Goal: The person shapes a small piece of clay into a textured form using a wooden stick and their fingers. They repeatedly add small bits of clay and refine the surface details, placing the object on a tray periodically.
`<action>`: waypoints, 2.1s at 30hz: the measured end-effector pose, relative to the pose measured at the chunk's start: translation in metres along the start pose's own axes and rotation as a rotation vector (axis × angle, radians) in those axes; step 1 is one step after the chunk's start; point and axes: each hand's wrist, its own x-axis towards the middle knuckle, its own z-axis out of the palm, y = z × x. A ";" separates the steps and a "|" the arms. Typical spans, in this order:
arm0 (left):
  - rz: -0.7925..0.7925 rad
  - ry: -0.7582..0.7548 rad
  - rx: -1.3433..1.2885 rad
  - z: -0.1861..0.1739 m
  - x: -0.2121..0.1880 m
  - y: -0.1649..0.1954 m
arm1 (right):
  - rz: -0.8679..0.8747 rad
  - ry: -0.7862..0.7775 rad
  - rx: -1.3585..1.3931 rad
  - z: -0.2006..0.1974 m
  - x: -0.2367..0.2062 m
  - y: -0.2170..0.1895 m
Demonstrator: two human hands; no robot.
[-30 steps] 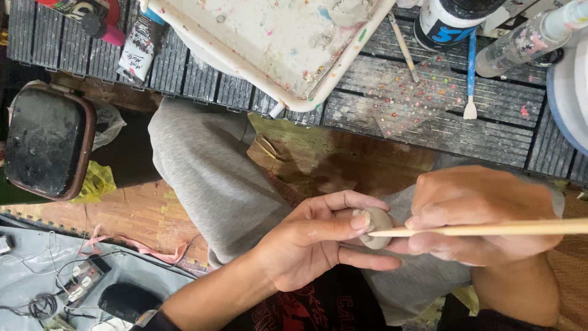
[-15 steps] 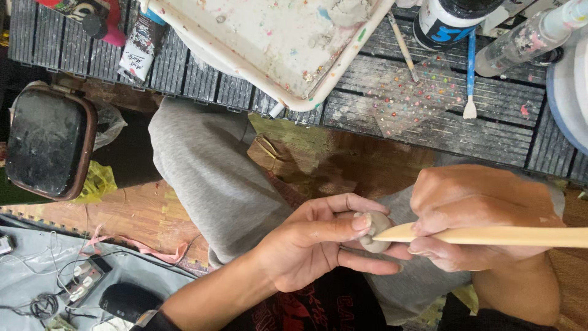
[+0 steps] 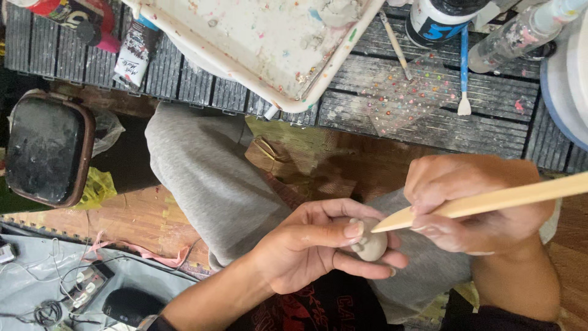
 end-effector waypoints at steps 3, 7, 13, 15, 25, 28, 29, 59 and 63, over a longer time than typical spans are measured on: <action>-0.028 0.013 -0.006 -0.002 0.000 0.000 | -0.023 -0.009 0.044 -0.004 0.000 -0.001; -0.040 -0.009 -0.014 -0.004 -0.001 0.000 | 0.050 -0.067 0.100 -0.005 -0.001 -0.003; -0.015 -0.009 0.060 -0.005 -0.002 0.002 | 0.019 0.012 0.067 -0.005 -0.011 0.007; -0.017 0.001 0.090 -0.005 -0.002 0.004 | 0.033 0.062 0.152 -0.013 -0.011 0.015; 0.337 0.117 0.395 0.002 -0.003 0.030 | -0.086 0.016 -0.202 -0.008 -0.007 0.044; 0.449 0.078 0.410 0.006 -0.010 0.032 | -0.101 -0.008 -0.244 -0.001 -0.001 0.040; 0.478 0.073 0.410 0.008 -0.011 0.030 | -0.189 -0.051 -0.354 -0.001 0.001 0.038; 0.425 -0.022 0.322 -0.010 -0.003 0.024 | -0.202 -0.061 -0.318 0.007 -0.017 0.034; 0.508 0.081 0.364 -0.004 -0.005 0.026 | -0.157 0.185 -0.071 0.002 -0.025 0.033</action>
